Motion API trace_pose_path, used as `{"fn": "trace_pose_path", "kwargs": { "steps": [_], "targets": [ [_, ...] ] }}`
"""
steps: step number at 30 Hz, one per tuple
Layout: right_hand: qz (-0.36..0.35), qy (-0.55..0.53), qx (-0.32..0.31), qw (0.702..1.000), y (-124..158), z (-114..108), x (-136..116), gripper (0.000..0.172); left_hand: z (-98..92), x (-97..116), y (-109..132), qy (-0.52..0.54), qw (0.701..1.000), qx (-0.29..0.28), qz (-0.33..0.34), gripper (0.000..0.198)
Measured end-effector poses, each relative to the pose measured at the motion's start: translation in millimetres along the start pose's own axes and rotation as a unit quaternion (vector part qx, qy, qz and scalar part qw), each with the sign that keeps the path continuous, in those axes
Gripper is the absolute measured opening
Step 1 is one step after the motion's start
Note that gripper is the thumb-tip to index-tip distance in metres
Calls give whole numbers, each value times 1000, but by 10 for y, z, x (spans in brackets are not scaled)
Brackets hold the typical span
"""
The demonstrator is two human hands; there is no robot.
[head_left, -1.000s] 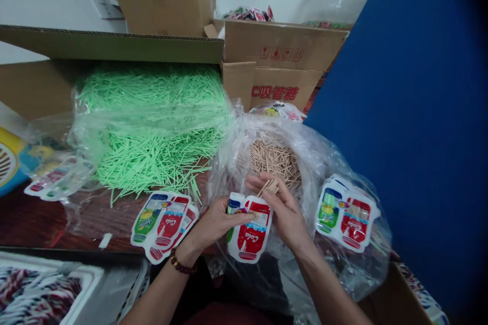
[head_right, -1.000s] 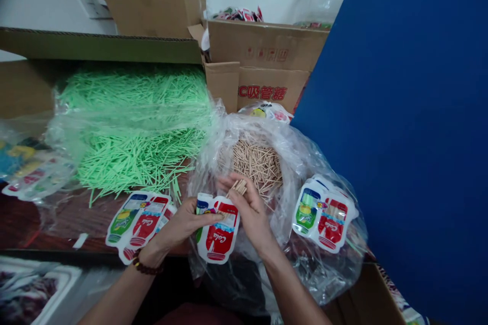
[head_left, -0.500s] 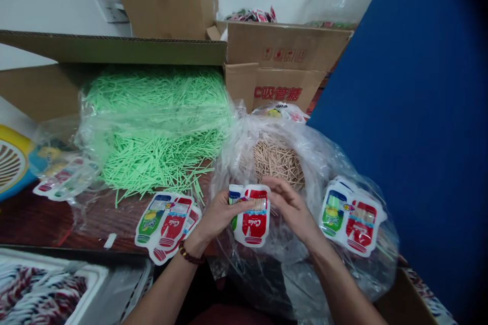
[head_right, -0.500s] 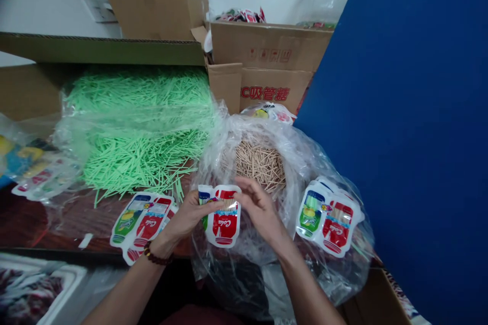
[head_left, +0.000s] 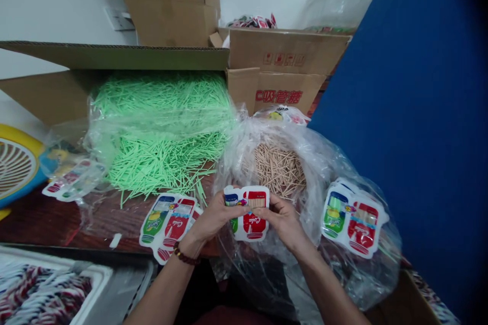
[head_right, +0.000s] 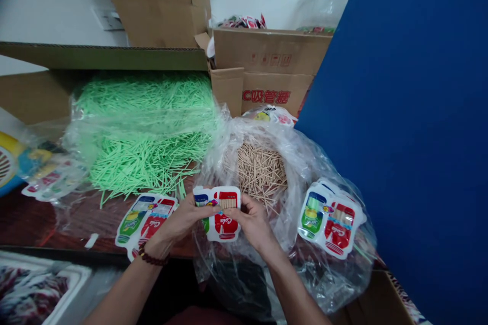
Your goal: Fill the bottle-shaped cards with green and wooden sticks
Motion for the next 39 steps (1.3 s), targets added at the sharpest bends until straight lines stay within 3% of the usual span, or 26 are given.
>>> {"fn": "trace_pose_path", "kwargs": {
  "steps": [8, 15, 18, 22, 28, 32, 34, 37, 39],
  "targets": [
    [-4, 5, -36, 999, 5, 32, 76, 31, 54, 0, -7, -7, 1000, -8, -2, 24],
    [-54, 44, -15, 997, 138, -57, -142, 26, 202, 90, 61, -146, 987, 16, 67, 25],
    [-91, 101, 47, 990, 291, -274, -230, 15, 309, 79, 81, -189, 977, 0, 96, 26],
    [-97, 138, 143, 975, 545, -690, -260, 13, 451, -98, 26, -143, 987, -28, 64, 29],
    [-124, 148, 282, 940, 895, -1405, -487, 22, 941, -74, 52, -213, 963, -115, 118, 28],
    [-122, 190, 411, 883, 1000, -2018, -565, 37, 1027, -67, 64, -220, 961, -110, 128, 34],
    [-105, 331, 460, 818, 1001, -2238, -553, 48, 961, -101, 76, -229, 963, -83, 119, 33],
    [-81, 529, 482, 694, 968, -2380, -483, 71, 790, -140, 159, -239, 964, -49, 108, 33],
    [-89, 566, 482, 662, 979, -2414, -441, 81, 601, -130, 265, -248, 962, -8, 115, 32]
  ]
}}
Point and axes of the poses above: each hand's wrist, its own y-axis away from the middle knuckle, its own z-axis out of the palm, x = y × z, the point moved 6 cm from there along -y, towards the middle knuckle, and after that the axes turned 4 degrees about -z, right-handed, at the moved point
